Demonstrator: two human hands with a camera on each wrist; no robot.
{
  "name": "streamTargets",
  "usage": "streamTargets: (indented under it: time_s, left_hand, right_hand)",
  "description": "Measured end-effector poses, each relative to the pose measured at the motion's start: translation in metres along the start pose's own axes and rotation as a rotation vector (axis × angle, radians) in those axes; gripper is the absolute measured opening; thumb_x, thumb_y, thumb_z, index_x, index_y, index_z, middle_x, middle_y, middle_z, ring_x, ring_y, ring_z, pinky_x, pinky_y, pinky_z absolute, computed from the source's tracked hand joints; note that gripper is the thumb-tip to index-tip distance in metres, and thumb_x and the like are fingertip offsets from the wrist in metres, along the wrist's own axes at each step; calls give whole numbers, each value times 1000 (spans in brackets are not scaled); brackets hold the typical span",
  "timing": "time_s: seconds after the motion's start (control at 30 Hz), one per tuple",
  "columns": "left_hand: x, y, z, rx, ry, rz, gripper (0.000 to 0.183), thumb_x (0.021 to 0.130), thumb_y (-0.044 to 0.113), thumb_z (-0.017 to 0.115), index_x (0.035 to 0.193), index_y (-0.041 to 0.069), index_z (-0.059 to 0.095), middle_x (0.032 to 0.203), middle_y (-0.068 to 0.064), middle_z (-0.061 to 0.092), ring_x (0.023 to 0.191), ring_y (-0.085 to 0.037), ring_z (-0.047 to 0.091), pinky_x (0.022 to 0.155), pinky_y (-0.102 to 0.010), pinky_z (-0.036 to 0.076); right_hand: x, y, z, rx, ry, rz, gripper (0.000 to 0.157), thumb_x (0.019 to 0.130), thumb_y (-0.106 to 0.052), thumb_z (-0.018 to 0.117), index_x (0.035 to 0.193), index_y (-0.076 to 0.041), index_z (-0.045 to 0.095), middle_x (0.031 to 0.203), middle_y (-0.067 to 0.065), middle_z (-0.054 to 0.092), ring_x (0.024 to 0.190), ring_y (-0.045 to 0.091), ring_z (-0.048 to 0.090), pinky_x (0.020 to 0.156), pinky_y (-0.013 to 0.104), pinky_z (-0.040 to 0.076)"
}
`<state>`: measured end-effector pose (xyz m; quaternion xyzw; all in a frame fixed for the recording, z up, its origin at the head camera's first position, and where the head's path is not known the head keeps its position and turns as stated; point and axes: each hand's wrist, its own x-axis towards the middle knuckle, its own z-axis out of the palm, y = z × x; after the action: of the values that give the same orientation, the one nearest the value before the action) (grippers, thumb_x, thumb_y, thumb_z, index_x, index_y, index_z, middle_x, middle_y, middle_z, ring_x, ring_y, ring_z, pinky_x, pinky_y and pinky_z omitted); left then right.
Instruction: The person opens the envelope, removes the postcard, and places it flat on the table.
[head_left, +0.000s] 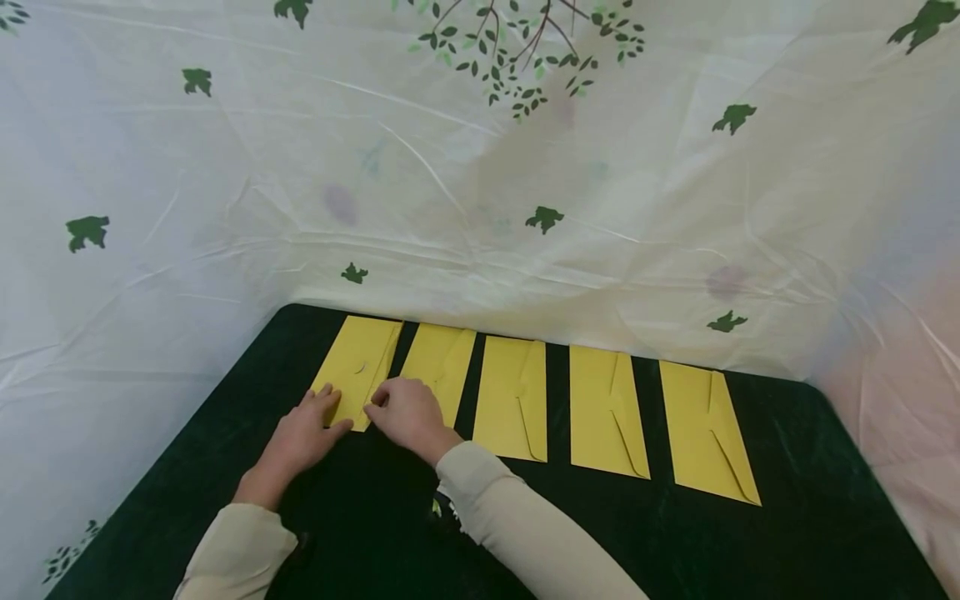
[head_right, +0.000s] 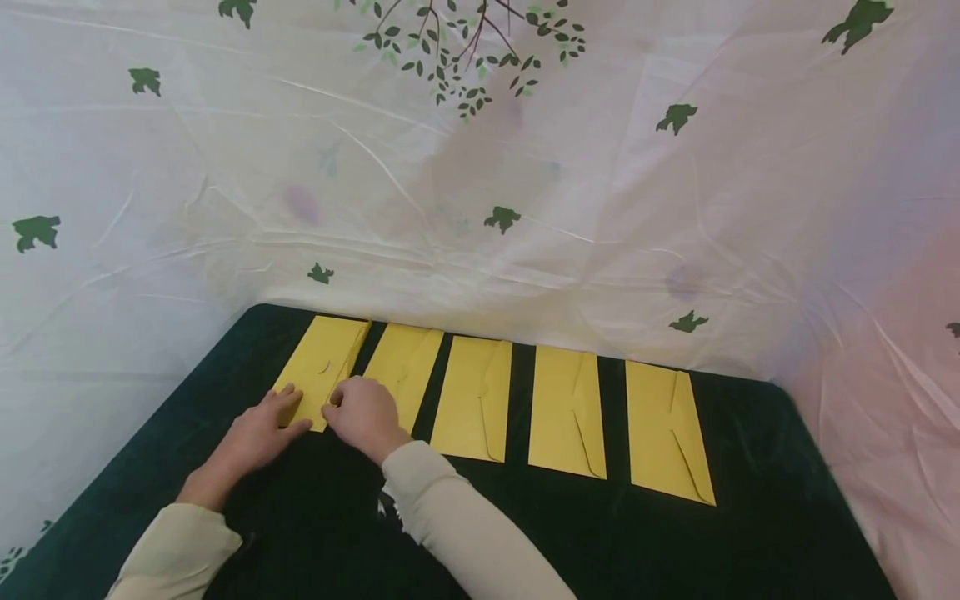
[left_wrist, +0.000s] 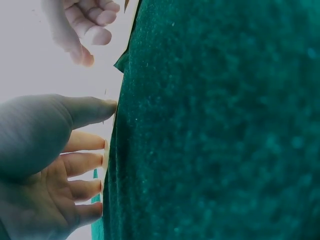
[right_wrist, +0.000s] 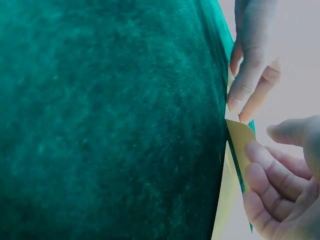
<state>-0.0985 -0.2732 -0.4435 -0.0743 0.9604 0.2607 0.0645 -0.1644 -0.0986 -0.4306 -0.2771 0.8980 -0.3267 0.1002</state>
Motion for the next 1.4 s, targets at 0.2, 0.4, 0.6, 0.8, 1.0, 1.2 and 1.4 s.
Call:
streamTargets:
  time_s: [0.2, 0.4, 0.6, 0.8, 1.0, 1.2, 1.4]
  left_hand:
    - [1, -3, 2, -9, 8, 15, 67, 100, 35, 61, 151, -4, 40, 158, -29, 26, 143, -54, 21, 107, -72, 27]
    - [2, -6, 5, -18, 17, 23, 67, 100, 36, 61, 150, -3, 40, 158, -29, 26, 143, -55, 21, 107, -73, 26]
    - [2, -6, 5, -19, 17, 19, 67, 100, 37, 61, 150, -3, 41, 158, -28, 27, 142, -55, 22, 107, -73, 25]
    - [2, -7, 4, -22, 10, 16, 69, 100, 38, 61, 151, -3, 40, 159, -28, 26, 142, -56, 22, 106, -74, 26]
    - [1, -7, 3, -27, 14, 23, 68, 100, 38, 61, 151, -2, 40, 159, -28, 26, 141, -56, 23, 106, -73, 27]
    - [1, -6, 3, -36, 23, 31, 67, 100, 37, 61, 150, -2, 41, 159, -28, 26, 141, -55, 24, 107, -72, 28]
    - [1, -7, 3, -41, 30, 33, 67, 100, 37, 62, 150, -2, 41, 159, -28, 26, 141, -55, 25, 107, -71, 28]
  right_hand:
    - [1, 7, -1, 292, -19, 105, 14, 95, -22, 72, 90, -10, 77, 67, -7, 66, 60, 8, 63, 56, 23, 53]
    - [2, 13, 0, 599, -72, 242, 18, 96, -18, 70, 93, -1, 76, 68, 6, 71, 54, 13, 64, 52, 26, 56]
    - [3, 17, -4, 841, -130, 341, 23, 98, -18, 67, 100, 4, 74, 79, 14, 75, 56, 14, 67, 55, 28, 59]
    - [6, 20, -8, 1019, -176, 427, 27, 100, -19, 64, 112, 5, 71, 91, 15, 76, 78, 22, 75, 70, 32, 61]
    - [8, 20, -11, 1156, -173, 489, 31, 100, -16, 63, 122, 6, 66, 101, 20, 74, 89, 26, 75, 78, 35, 60]
    - [9, 21, -10, 1202, -151, 520, 33, 99, -15, 64, 124, 7, 62, 107, 23, 72, 98, 31, 72, 82, 36, 60]
    - [9, 20, -8, 1204, -133, 526, 34, 100, -16, 63, 125, 7, 61, 111, 22, 71, 103, 32, 71, 85, 36, 59]
